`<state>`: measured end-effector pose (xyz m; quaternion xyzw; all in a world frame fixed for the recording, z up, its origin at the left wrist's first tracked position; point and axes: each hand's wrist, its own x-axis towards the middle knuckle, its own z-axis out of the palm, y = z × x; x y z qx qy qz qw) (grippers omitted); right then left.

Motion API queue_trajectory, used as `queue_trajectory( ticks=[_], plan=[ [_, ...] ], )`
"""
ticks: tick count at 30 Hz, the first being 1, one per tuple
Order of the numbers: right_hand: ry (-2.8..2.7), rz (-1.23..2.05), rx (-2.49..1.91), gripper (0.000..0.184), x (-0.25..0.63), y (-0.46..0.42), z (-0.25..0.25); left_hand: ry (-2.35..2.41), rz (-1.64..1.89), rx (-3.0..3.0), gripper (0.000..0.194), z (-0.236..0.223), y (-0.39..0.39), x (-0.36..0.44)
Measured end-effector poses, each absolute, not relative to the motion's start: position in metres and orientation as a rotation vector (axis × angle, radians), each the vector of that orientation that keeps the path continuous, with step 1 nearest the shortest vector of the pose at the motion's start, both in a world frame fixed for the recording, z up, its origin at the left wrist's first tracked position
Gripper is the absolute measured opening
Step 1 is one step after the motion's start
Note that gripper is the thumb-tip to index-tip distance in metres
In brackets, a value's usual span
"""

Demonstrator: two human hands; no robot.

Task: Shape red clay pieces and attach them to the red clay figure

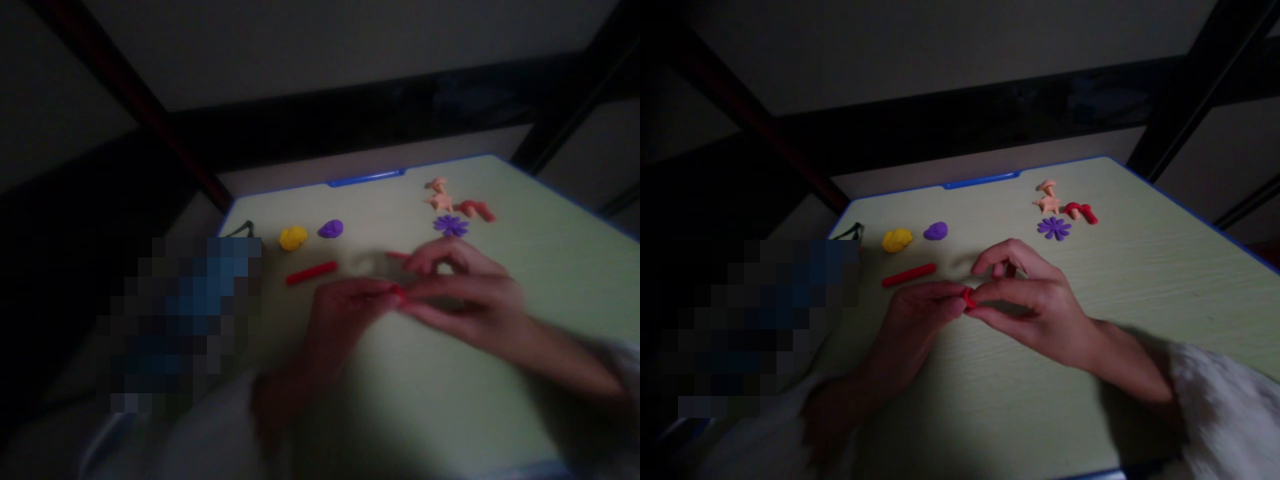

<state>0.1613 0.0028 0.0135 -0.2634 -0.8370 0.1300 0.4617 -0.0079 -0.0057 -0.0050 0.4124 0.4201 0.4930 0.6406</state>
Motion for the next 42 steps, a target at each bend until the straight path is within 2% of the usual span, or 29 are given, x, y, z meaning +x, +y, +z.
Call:
queue_trajectory(
  ticks=[12,15,19,24,27,31,38,42],
  plan=[
    [-1.998,0.460,-0.671,0.008,0.158,0.003,0.011,1.030,1.207,1.271,0.014,-0.002,-0.008,-0.011],
    [-1.898,0.672,-0.739,0.007,0.157,0.006,0.009,1.056,1.299,1.442,0.025,-0.005,-0.010,-0.015],
    [-1.757,1.133,-0.780,0.003,0.156,0.012,0.007,1.044,1.365,1.537,0.036,-0.007,-0.011,-0.018],
    [-1.662,1.485,-0.675,0.004,0.158,0.017,0.004,0.883,1.241,1.203,0.008,-0.004,-0.004,-0.014],
    [-1.601,1.680,-0.631,0.005,0.161,0.018,0.002,0.861,1.114,1.058,0.017,-0.004,0.000,-0.013],
    [-1.518,1.892,-0.545,0.009,0.162,0.020,0.001,0.794,0.973,1.019,0.016,-0.008,0.001,-0.015],
    [-1.470,1.866,-0.522,0.007,0.161,0.023,-0.004,0.805,0.903,0.989,0.015,-0.011,-0.001,-0.017],
    [-1.564,1.524,-0.635,0.023,0.161,0.022,-0.004,0.844,0.927,0.969,0.014,-0.012,0.000,-0.015]
  ],
)
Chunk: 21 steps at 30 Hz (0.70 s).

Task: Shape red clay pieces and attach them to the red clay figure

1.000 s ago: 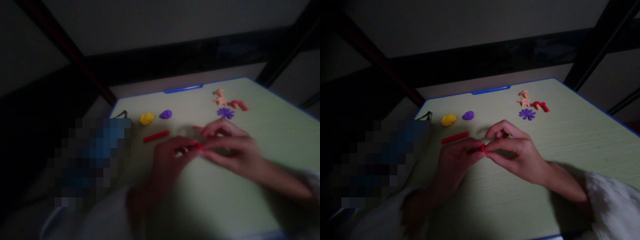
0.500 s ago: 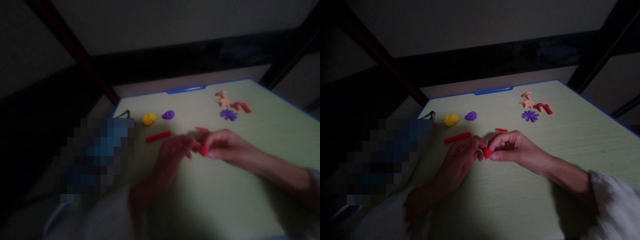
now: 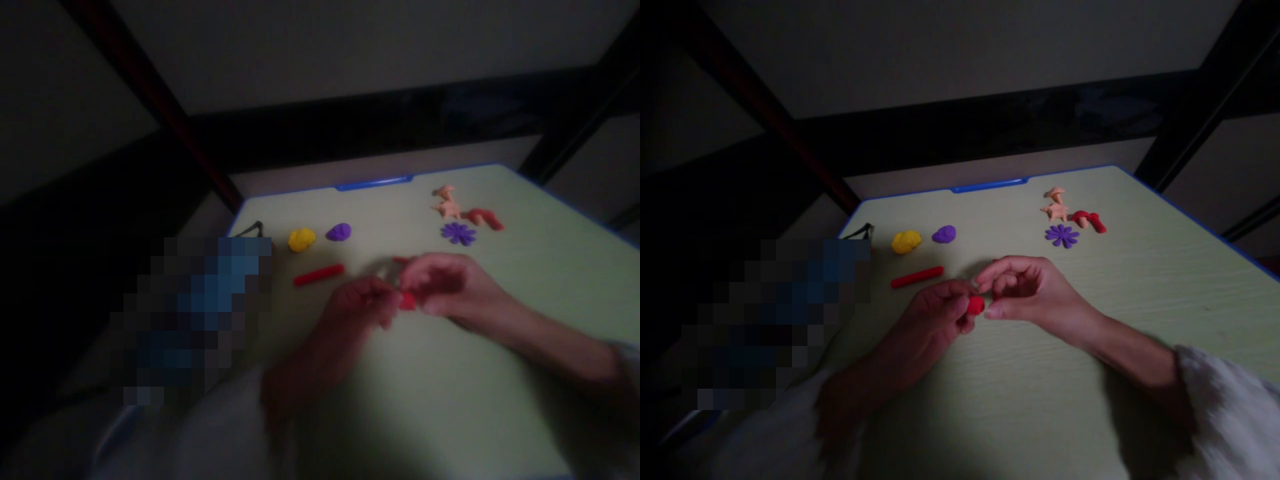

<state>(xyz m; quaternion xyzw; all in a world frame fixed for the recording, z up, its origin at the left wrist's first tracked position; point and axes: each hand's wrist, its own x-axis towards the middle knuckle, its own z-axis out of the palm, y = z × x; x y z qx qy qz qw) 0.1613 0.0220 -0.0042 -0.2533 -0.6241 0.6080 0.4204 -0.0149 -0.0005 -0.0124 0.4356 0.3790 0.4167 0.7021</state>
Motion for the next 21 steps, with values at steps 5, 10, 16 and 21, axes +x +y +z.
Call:
queue_trajectory(
  ticks=[5,10,16,21],
  plan=[
    [-1.846,0.787,-0.712,0.031,0.159,0.013,0.000,0.873,0.957,0.976,0.017,-0.013,0.000,-0.012],
    [-1.945,0.561,-0.653,0.022,0.156,0.006,0.001,0.894,0.969,1.012,0.019,-0.011,-0.001,-0.010],
    [-1.921,0.588,-0.672,0.026,0.159,0.008,-0.001,0.882,0.990,0.980,0.020,-0.010,0.000,-0.009],
    [-1.938,0.555,-0.680,0.023,0.158,0.007,0.000,0.866,0.994,1.034,0.015,-0.013,0.000,-0.010]
  ],
)
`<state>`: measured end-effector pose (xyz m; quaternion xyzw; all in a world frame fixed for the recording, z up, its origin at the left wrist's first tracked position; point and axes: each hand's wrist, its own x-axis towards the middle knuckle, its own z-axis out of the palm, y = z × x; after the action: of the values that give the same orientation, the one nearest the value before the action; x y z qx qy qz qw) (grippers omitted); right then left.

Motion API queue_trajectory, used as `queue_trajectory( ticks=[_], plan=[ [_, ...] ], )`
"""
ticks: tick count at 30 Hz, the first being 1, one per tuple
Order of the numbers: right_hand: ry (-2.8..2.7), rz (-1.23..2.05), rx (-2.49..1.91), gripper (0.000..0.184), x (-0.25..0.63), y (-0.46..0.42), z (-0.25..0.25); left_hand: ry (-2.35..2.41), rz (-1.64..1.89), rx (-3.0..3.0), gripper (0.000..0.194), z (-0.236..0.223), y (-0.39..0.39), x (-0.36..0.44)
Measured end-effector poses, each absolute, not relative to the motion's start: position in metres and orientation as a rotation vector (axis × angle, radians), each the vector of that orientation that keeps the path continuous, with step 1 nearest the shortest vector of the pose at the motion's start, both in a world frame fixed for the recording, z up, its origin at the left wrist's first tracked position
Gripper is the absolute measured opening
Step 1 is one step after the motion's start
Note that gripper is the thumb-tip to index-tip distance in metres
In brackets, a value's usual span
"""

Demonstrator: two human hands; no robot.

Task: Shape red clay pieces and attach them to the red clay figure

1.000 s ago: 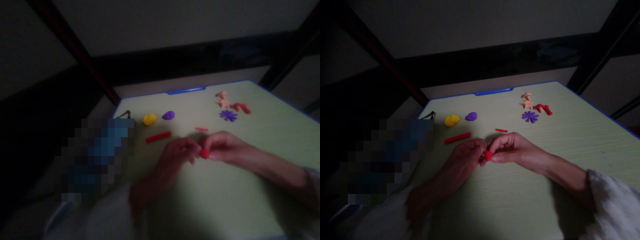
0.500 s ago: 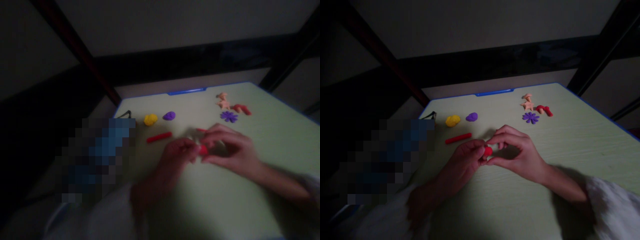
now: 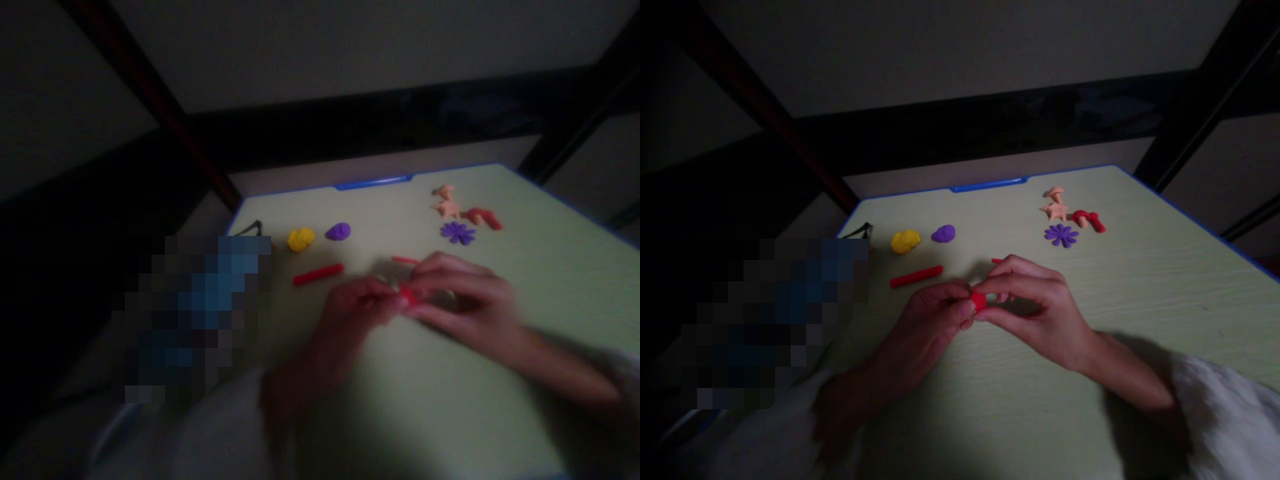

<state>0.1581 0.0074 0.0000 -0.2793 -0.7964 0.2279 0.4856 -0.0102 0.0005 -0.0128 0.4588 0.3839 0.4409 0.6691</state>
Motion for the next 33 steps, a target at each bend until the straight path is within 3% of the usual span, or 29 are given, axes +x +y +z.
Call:
queue_trajectory(
  ticks=[10,17,27,33],
  plan=[
    [-1.975,0.533,-0.691,0.018,0.158,0.007,0.001,0.857,1.001,1.023,0.012,-0.011,0.000,-0.011],
    [-1.930,0.571,-0.754,0.017,0.158,0.008,0.000,0.929,1.090,1.038,0.024,-0.012,0.003,-0.012],
    [-1.482,0.830,-1.132,0.011,0.177,0.036,0.002,1.484,1.297,1.919,0.003,0.009,0.027,-0.049],
    [-1.129,1.097,-1.106,0.019,0.185,0.053,-0.013,1.570,1.181,2.126,0.009,-0.008,0.041,-0.058]
  ],
)
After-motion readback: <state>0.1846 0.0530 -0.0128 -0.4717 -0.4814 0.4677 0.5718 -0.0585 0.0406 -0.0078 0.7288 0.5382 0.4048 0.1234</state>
